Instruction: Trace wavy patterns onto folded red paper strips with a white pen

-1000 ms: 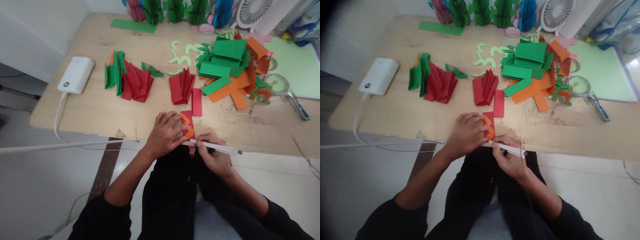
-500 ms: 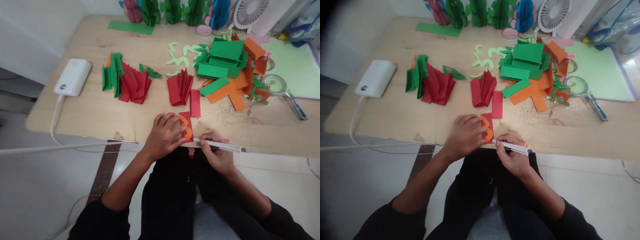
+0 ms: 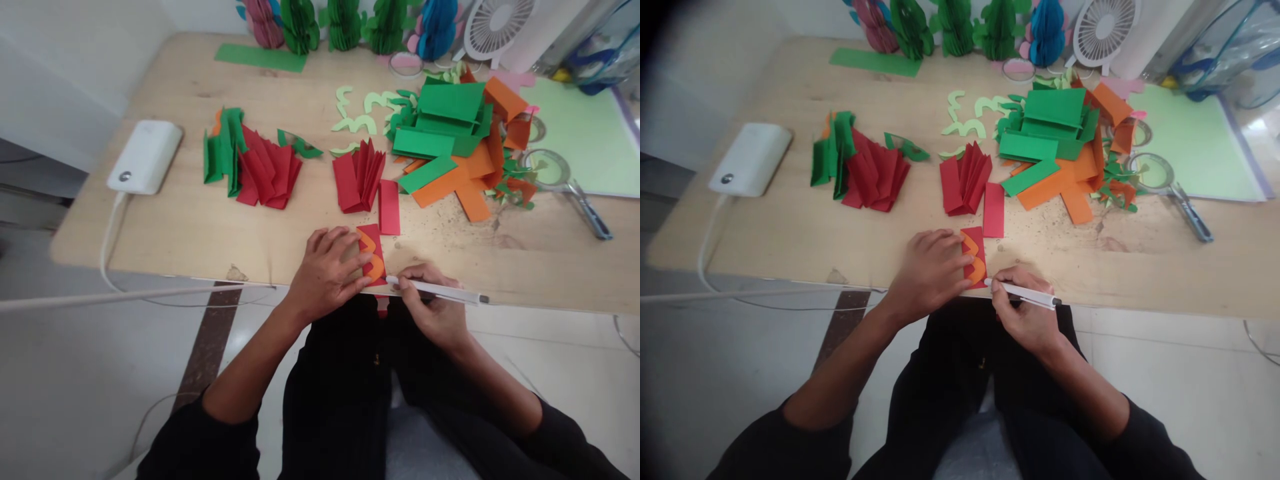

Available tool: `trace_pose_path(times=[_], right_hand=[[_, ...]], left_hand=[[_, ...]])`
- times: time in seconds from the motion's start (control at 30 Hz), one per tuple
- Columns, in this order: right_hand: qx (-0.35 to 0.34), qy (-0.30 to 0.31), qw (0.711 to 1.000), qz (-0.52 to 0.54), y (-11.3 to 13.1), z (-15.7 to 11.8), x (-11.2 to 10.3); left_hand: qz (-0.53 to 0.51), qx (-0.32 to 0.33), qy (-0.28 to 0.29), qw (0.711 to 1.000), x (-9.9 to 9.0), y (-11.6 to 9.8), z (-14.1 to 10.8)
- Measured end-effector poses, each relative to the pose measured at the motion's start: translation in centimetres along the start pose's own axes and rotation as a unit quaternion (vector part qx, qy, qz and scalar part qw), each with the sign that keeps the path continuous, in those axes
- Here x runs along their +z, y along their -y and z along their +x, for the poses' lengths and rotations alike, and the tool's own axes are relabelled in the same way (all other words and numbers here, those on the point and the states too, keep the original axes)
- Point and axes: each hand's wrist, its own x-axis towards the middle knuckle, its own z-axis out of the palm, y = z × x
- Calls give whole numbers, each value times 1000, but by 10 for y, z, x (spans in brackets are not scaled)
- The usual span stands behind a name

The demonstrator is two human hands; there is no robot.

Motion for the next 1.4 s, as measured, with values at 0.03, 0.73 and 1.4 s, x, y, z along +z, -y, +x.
trace_pose_path(times=[0.03,0.73,1.4], right_hand=[[1,-1,1000,2,0,0,0],[11,-27,999,-13,-10,0,3],[9,-53,999,-10,-8,6,7]], left_hand=[[0,-1,1,1000,0,0,0],[4,-5,1,1000,1,0,0],[5,-2,-1,1000,1,0,0]])
